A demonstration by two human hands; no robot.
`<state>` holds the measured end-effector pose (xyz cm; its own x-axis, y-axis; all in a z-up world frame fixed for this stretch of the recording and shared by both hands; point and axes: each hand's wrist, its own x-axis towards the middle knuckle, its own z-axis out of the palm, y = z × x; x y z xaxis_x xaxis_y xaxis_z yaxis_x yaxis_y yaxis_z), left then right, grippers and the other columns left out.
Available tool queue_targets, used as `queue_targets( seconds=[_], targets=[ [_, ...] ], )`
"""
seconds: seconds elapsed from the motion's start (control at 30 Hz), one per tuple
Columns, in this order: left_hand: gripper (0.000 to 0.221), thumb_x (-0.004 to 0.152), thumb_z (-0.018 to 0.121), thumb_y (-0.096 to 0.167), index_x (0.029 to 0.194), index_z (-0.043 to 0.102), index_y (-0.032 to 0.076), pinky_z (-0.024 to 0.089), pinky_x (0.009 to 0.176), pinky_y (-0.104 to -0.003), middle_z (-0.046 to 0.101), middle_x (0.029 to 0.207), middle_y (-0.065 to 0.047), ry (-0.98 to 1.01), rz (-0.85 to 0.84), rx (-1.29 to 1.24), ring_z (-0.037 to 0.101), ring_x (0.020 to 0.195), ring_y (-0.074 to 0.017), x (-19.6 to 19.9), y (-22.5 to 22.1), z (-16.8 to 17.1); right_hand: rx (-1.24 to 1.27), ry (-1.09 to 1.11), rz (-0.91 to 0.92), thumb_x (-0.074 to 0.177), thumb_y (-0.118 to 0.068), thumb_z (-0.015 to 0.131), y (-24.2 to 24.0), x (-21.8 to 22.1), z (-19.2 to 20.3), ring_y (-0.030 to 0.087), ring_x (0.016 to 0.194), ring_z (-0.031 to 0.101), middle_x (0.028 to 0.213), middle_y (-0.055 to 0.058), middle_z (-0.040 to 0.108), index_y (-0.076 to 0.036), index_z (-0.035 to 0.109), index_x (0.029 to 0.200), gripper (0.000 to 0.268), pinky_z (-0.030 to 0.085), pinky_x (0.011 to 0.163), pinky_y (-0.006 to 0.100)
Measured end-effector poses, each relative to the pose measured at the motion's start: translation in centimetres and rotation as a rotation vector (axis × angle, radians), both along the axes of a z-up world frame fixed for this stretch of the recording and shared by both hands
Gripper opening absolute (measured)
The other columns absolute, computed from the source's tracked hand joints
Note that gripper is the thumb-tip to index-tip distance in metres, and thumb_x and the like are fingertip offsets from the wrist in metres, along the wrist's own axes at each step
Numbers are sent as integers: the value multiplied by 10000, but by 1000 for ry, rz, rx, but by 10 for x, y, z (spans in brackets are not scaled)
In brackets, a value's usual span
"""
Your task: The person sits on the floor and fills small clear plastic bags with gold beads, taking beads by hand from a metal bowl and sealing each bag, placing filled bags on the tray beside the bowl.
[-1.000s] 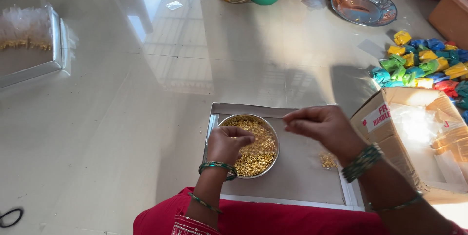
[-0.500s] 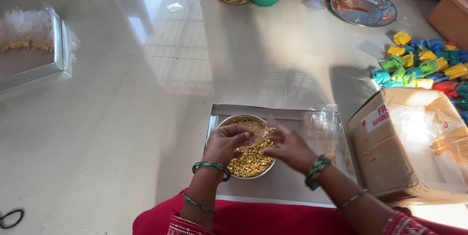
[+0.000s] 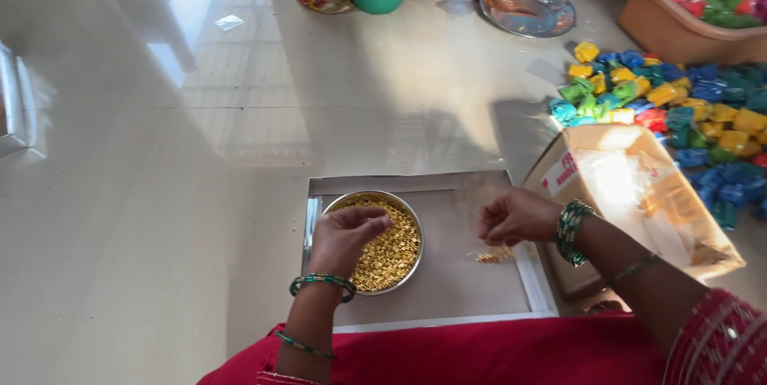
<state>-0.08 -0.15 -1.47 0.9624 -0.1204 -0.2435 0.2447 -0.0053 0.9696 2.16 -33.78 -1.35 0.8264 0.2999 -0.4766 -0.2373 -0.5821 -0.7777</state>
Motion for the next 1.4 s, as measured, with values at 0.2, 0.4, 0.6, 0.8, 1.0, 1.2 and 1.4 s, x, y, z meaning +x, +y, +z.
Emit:
queue_targets(
  seconds=[0.2,0.4,0.6,0.8,1.0,1.2,1.4],
  targets=[
    [282,813,823,159,1070,808,43,601,792,-269,824,932,-75,46,29,51,761,861,-127,-2,2,5,-382,47,-39,810,-76,816,-38,-7,-61,158,787,753,849,69,797,-40,753,883,103,625,789,355],
    [294,817,826,202,1072,813,56,592,789,-266,823,927,-80,64,62,131,757,861,-118,-6,3,19,-928,-391,54,845,-90,696,-32,-15,-71,247,978,693,972,49,737,-124,744,886,72,514,1018,408],
    [284,805,835,189,1058,809,61,601,771,-266,816,899,-79,53,32,160,758,835,-120,-3,5,10,-1105,-592,141,894,-40,556,1,-21,-54,239,1168,610,1092,28,698,-161,699,964,201,522,994,402],
    [299,803,838,198,1070,815,65,588,752,-279,813,894,-83,28,15,171,744,827,-133,-3,4,10,-1132,-580,133,915,-60,520,-2,-19,-52,263,1166,620,1113,40,699,-150,666,1038,211,564,930,419],
    [318,793,846,209,1073,814,61,586,773,-267,820,904,-79,32,28,220,757,849,-129,-4,6,12,-939,-725,-135,917,-108,530,-55,-2,-2,361,1042,665,1040,179,684,-105,652,1045,177,558,891,485],
    [318,806,834,216,1087,805,70,592,752,-277,814,898,-70,16,11,227,757,833,-132,-4,5,9,-1015,-482,-477,887,-313,744,-200,-11,10,349,902,768,997,158,799,-106,852,1031,274,594,897,457],
    [314,793,850,222,1063,815,67,588,738,-286,811,880,-69,14,11,271,742,814,-130,-7,3,4,-877,-87,-334,785,-295,792,-241,-10,-84,248,850,786,976,92,745,-143,766,1133,381,618,830,403]
  ],
)
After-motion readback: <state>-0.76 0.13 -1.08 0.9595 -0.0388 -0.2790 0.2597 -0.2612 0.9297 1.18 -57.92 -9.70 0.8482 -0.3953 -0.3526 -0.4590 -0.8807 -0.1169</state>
